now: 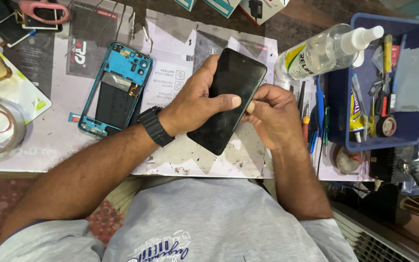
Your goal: The person reassembles a disassembled smartphone by connecting internal components and securing the battery. They then power on the device to verify functionality, showing the Motorola boot screen.
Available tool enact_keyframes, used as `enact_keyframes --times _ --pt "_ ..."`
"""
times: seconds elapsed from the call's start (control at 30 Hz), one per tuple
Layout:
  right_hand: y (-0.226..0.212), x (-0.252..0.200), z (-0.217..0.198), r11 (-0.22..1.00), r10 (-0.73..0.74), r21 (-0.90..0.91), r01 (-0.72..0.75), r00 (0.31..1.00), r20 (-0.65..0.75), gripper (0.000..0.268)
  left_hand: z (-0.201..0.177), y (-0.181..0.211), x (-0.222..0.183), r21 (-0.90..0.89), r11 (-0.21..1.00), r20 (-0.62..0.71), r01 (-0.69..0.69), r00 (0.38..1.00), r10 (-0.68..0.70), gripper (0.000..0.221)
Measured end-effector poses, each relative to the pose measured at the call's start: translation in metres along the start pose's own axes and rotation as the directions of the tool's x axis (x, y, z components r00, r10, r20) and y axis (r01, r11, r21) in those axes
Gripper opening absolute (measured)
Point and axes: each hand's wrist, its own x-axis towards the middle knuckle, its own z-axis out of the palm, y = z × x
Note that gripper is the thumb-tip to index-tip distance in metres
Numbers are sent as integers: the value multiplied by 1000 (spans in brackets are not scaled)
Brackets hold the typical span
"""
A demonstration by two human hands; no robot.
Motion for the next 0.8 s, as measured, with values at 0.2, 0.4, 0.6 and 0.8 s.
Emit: enact_keyframes --times 0.2,0.4,0.6,0.8 --pt "1 0 -1 1000 11 10 -11 1000 -14 11 1 -1 0 -17 1000 -21 -9 1000 8 75" --pt "1 1 -1 1000 0 2 0 1000 0 10 1 -2 0 -15 1000 -21 -7 1000 7 72" --pt "1 0 -2 1000 6 -6 -6 1000 -6 8 0 -1 0 33 999 -32 -11 999 13 71" --pt "1 0 -3 1000 4 0 -4 1000 2 6 1 0 0 17 1000 -39 -8 999 8 72"
